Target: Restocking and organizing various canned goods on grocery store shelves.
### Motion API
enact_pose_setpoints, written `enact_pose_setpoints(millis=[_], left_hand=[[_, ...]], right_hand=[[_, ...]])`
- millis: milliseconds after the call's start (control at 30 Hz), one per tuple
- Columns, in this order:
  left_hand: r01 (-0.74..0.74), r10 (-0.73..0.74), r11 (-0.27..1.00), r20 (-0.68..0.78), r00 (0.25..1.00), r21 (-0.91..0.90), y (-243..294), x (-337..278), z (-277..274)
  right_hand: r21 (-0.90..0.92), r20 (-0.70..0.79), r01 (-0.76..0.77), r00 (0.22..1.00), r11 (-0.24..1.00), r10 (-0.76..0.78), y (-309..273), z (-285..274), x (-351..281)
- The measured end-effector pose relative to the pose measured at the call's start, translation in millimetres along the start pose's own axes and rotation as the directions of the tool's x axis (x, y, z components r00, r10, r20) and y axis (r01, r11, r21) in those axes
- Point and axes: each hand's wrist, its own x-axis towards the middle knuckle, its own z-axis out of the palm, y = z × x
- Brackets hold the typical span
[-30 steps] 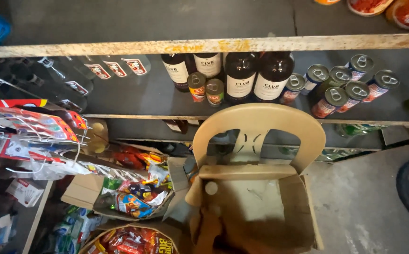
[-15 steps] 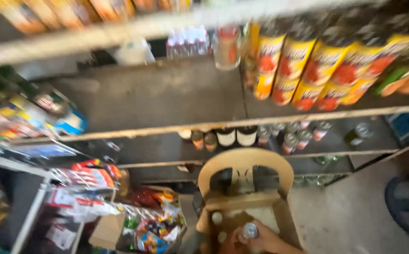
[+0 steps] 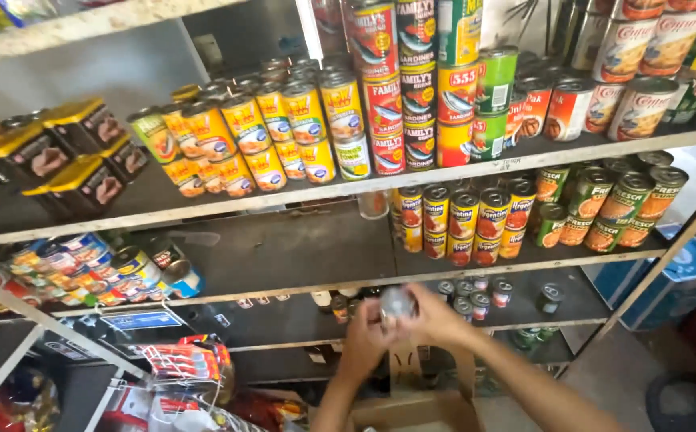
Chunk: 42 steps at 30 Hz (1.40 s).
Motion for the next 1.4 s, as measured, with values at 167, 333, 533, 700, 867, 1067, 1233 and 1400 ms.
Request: enact_pose_setpoints(millis=[167,333,533,700,867,1067,1233,1400], left_hand=[[-0.295,0.376,0.898,-0.218,0.901,0.328,119,31,-32],[-0.474,0.474,0.879,-0.216,0.854,0.053,161,62,-79],[-0.614,0.599,0.789,-0.245,0.762,0.018,175,104,-133],[-0.658,0.666,0.737,-0.328,0.67,0.151,192,127,-153],[-0.696,0.68,0.718,-0.216,0.7,0.007,176,152,-181],[-0.491,0.507,0.776,-0.07,0.859,-0.397,172,157,-198],[-0.721,0.763,0.641,-0.111,0.637,0.263,183,161,-202],[-0.73,0.763,0.646,-0.213,0.61,0.223,191,153,-190]], right_hand=[[0.08,-0.137,0.197,0.973,0.977,-0.185,-96,-33,53],[0.183,-0.163,0.364,0.927,0.913,-0.337,-147,-40,103],[0.256,-0.246,0.446,0.888,0.858,-0.388,-179,-21,156],[0.191,-0.379,0.528,0.818,0.828,-0.434,-199,-1,191],[0.059,-0.499,0.529,0.75,0.846,-0.434,-205,13,207],[0.121,-0.466,0.505,0.789,0.855,-0.4,-215,16,203],[0.023,-0.532,0.479,0.749,0.878,-0.395,-221,25,213],[-0.508,-0.62,0.423,0.426,0.751,-0.659,-201,40,231]])
